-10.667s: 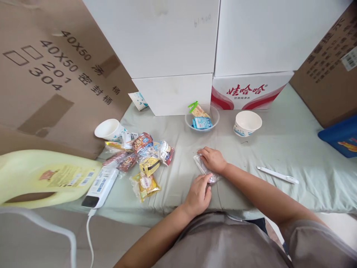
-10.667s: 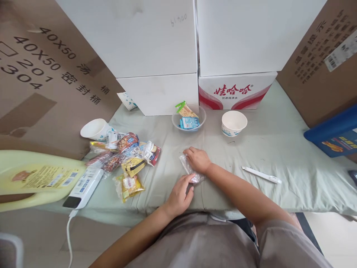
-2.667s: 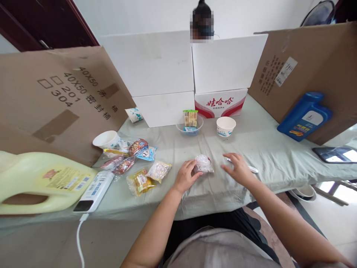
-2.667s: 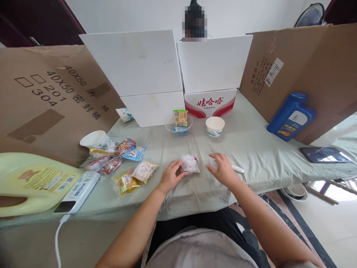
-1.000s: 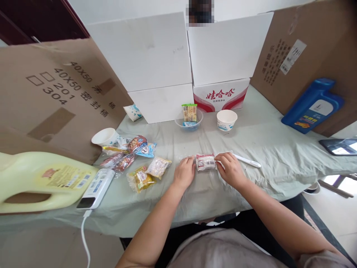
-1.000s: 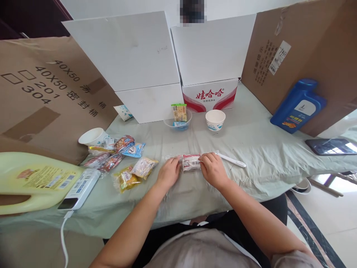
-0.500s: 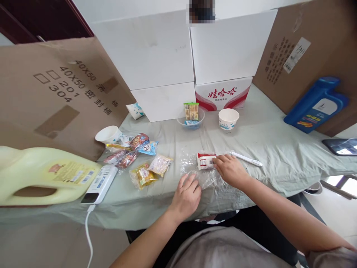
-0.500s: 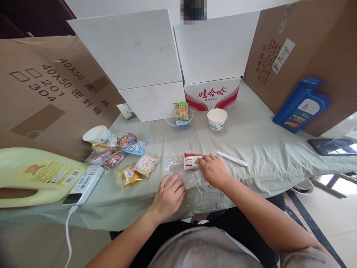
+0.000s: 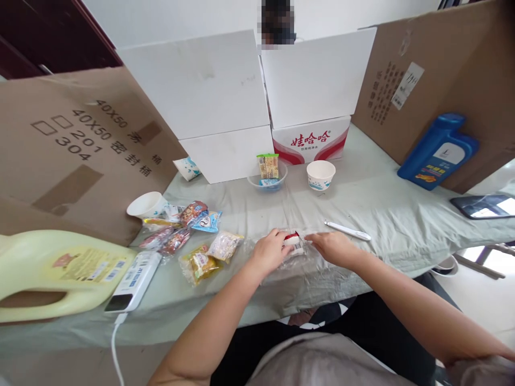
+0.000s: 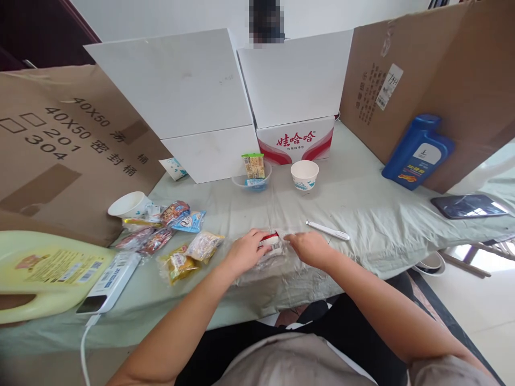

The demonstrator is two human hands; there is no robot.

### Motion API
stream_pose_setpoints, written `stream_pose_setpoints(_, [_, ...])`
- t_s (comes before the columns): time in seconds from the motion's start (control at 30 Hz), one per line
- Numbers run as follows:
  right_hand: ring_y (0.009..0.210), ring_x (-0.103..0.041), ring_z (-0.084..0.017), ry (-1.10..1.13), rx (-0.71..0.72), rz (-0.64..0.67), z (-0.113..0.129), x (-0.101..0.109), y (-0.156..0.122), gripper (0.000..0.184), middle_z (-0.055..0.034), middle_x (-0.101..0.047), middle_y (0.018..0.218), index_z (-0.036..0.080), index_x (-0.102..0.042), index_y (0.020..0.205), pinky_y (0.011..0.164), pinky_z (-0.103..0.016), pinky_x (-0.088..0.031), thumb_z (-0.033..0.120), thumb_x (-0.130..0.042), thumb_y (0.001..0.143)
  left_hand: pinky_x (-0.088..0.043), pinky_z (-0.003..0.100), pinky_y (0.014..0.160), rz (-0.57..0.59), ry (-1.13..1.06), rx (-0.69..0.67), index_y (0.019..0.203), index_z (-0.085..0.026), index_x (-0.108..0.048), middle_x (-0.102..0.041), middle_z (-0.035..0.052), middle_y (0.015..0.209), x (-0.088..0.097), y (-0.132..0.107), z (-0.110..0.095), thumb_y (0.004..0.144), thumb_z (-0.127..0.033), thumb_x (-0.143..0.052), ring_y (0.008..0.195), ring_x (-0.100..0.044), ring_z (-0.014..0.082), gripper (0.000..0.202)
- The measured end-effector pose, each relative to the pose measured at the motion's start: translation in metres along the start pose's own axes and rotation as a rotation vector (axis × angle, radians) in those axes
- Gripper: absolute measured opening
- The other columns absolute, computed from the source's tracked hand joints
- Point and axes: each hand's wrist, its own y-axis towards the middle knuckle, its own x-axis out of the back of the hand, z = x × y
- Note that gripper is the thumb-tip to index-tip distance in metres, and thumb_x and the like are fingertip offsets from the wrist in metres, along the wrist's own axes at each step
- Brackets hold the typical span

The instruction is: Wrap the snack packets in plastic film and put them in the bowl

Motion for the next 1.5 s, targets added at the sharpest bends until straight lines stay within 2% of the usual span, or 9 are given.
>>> stream_pose_setpoints(0.13, [0.077, -0.069, -0.025, -0.049, -0.043, 0.132, -0.004, 0.010, -0.021, 0.027, -0.0077, -0.073, 0.082, 0.023, -0.068, 0.113, 0.066, -0.031, -0.046, 0.028, -0.055, 0.091, -0.049, 0.036, 0.086, 0.054, 0.021, 0.006, 0.124, -0.023, -0.056, -0.058, 0.0084, 0.121, -0.005, -0.007, 0.002, 0.069, -0.047, -0.076, 0.106, -0.060, 0.0278, 0.063])
stream_pose_setpoints(0.3, [0.103, -0.062, -0.024, 0.052, 0.101, -0.234, 0.001, -0.007, -0.003, 0.035, -0.0111, -0.068, 0.112, 0.019, -0.059, 0.126, 0.087, -0.037, -0.049, 0.024, -0.053, 0.092, -0.047, 0.034, 0.088, 0.085, -0.084, -0.049, 0.112, -0.024, -0.061, -0.062, 0.0060, 0.114, 0.013, 0.000, -0.005, 0.074, -0.031, -0.069, 0.105, -0.060, 0.0249, 0.039])
stream_pose_setpoints(0.43, [0.127, -0.048, -0.029, 0.069, 0.137, -0.351, 0.001, -0.044, 0.011, 0.049, -0.0136, -0.053, 0.139, 0.014, -0.049, 0.138, 0.104, -0.047, -0.041, 0.033, -0.052, 0.093, -0.049, 0.030, 0.075, 0.126, -0.253, 0.064, 0.108, -0.022, -0.059, -0.067, 0.0021, 0.098, 0.055, 0.029, 0.021, 0.075, -0.038, -0.067, 0.086, -0.064, 0.0211, 0.038])
stream_pose_setpoints(0.7, [0.133, -0.043, -0.028, 0.084, 0.112, -0.330, -0.004, -0.059, 0.010, 0.050, -0.0100, -0.049, 0.144, 0.017, -0.051, 0.138, 0.109, -0.048, -0.036, 0.041, -0.046, 0.095, -0.044, 0.033, 0.097, -0.414, 0.121, 0.221, 0.120, -0.024, -0.059, -0.050, 0.0075, 0.126, 0.141, 0.135, 0.082, 0.077, -0.029, -0.064, 0.113, -0.054, 0.0245, 0.044])
stream_pose_setpoints(1.0, [0.131, -0.045, -0.029, 0.134, 0.076, -0.324, 0.000, -0.052, 0.009, 0.046, -0.0104, -0.051, 0.142, 0.018, -0.054, 0.135, 0.108, -0.050, -0.037, 0.037, -0.049, 0.093, -0.045, 0.040, 0.093, 0.101, 0.330, 0.250, 0.094, -0.016, -0.071, -0.067, 0.0155, 0.104, 0.108, 0.215, 0.071, 0.059, -0.027, -0.078, 0.106, -0.058, 0.0337, 0.037])
stream_pose_setpoints(1.13, [0.131, -0.046, -0.028, 0.144, 0.072, -0.327, 0.000, -0.049, 0.008, 0.046, -0.0098, -0.052, 0.141, 0.019, -0.055, 0.135, 0.109, -0.049, -0.037, 0.036, -0.050, 0.093, -0.043, 0.040, 0.096, 0.082, 0.308, 0.238, 0.110, -0.016, -0.065, -0.057, 0.0168, 0.127, 0.106, 0.204, 0.071, 0.063, -0.032, -0.077, 0.115, -0.054, 0.0340, 0.051])
stream_pose_setpoints(1.33, [0.141, -0.028, -0.036, 0.088, 0.030, -0.298, -0.001, -0.049, 0.007, 0.055, -0.0134, -0.040, 0.150, 0.019, -0.054, 0.136, 0.110, -0.054, -0.030, 0.049, -0.053, 0.089, -0.026, 0.049, 0.112, -0.246, 0.157, -0.036, 0.131, -0.010, -0.049, -0.042, 0.0190, 0.141, 0.102, 0.133, 0.029, 0.094, -0.023, -0.041, 0.134, -0.036, 0.0306, 0.040])
stream_pose_setpoints(1.4, [0.143, -0.019, -0.041, 0.058, 0.009, -0.288, -0.001, -0.052, 0.009, 0.067, -0.0154, -0.034, 0.153, 0.019, -0.048, 0.141, 0.110, -0.058, -0.026, 0.057, -0.055, 0.086, -0.030, 0.037, 0.112, -0.107, 0.111, -0.211, 0.124, -0.017, -0.056, -0.055, 0.0104, 0.132, 0.080, 0.096, 0.009, 0.094, -0.028, -0.047, 0.129, -0.044, 0.0220, 0.034])
stream_pose_setpoints(1.5, [0.143, -0.018, -0.042, 0.029, 0.000, -0.270, 0.000, -0.058, 0.011, 0.075, -0.0158, -0.033, 0.154, 0.018, -0.042, 0.145, 0.111, -0.059, -0.022, 0.063, -0.052, 0.085, -0.042, 0.033, 0.105, 0.178, 0.061, -0.426, 0.115, -0.031, -0.065, -0.058, 0.0012, 0.134, 0.041, 0.037, -0.002, 0.061, -0.050, -0.082, 0.127, -0.049, 0.0248, 0.060])
